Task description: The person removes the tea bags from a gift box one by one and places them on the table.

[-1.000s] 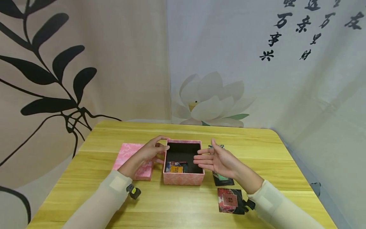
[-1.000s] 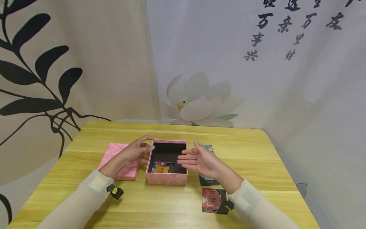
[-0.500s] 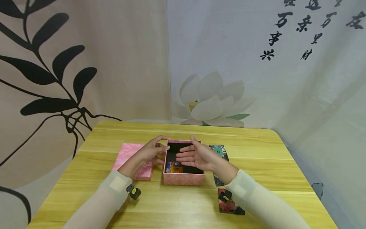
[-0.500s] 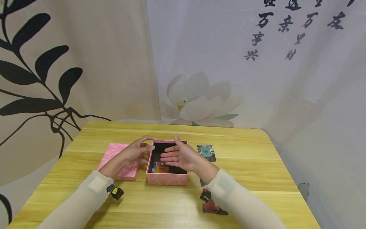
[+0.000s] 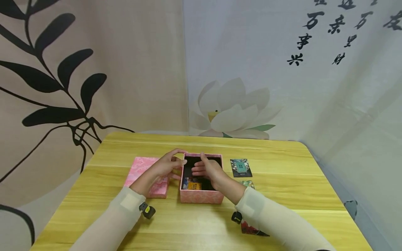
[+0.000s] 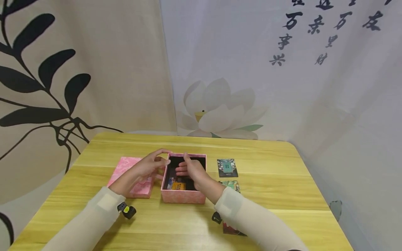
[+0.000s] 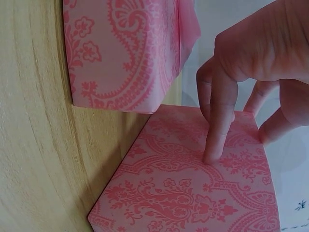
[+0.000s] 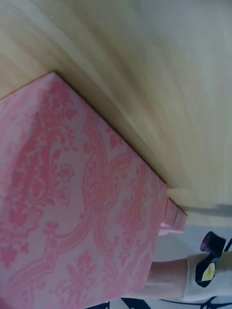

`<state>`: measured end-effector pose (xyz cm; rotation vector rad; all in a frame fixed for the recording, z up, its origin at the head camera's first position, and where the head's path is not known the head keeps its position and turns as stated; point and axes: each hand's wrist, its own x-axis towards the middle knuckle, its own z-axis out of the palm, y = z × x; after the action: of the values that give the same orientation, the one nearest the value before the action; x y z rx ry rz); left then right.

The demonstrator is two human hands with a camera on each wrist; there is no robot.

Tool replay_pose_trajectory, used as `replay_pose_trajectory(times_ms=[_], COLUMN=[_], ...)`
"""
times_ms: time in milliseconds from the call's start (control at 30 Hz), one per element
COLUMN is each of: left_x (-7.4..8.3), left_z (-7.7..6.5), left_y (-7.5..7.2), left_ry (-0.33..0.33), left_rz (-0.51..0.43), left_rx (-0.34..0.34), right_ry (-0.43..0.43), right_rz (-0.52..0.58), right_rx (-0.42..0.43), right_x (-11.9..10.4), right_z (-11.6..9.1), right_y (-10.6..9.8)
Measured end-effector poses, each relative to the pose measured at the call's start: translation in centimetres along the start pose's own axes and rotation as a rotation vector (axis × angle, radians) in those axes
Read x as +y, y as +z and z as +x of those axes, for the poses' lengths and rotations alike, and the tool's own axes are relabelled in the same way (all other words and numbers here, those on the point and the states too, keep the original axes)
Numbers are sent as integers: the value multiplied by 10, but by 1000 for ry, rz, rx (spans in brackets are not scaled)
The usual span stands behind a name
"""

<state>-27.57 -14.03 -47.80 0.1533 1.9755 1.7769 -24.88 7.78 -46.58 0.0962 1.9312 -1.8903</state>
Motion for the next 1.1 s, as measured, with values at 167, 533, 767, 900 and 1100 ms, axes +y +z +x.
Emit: replay_pose_trajectory(times_ms=[167,533,767,900,1100], left_x=[2,2,2,1,0], left_z=[-1,0,-1,-1,-2], left_y=[1,1,1,0,0], left_ry=[-7,-21,-13,-9,-6], left_rz=[-2,-17,-10,-8,-10], left_rx=[-4,2,-10,-14,-13], right_ry=[-30,-64,-82,0,54], right_rz=[-77,-153,-137,-165,-254], right_rx=[-23,30,-8,-76,-167], right_x=[0,1,3,2,2], right_z=[-3,-5,-6,-7,-4], right_y=[0,0,0,0,2])
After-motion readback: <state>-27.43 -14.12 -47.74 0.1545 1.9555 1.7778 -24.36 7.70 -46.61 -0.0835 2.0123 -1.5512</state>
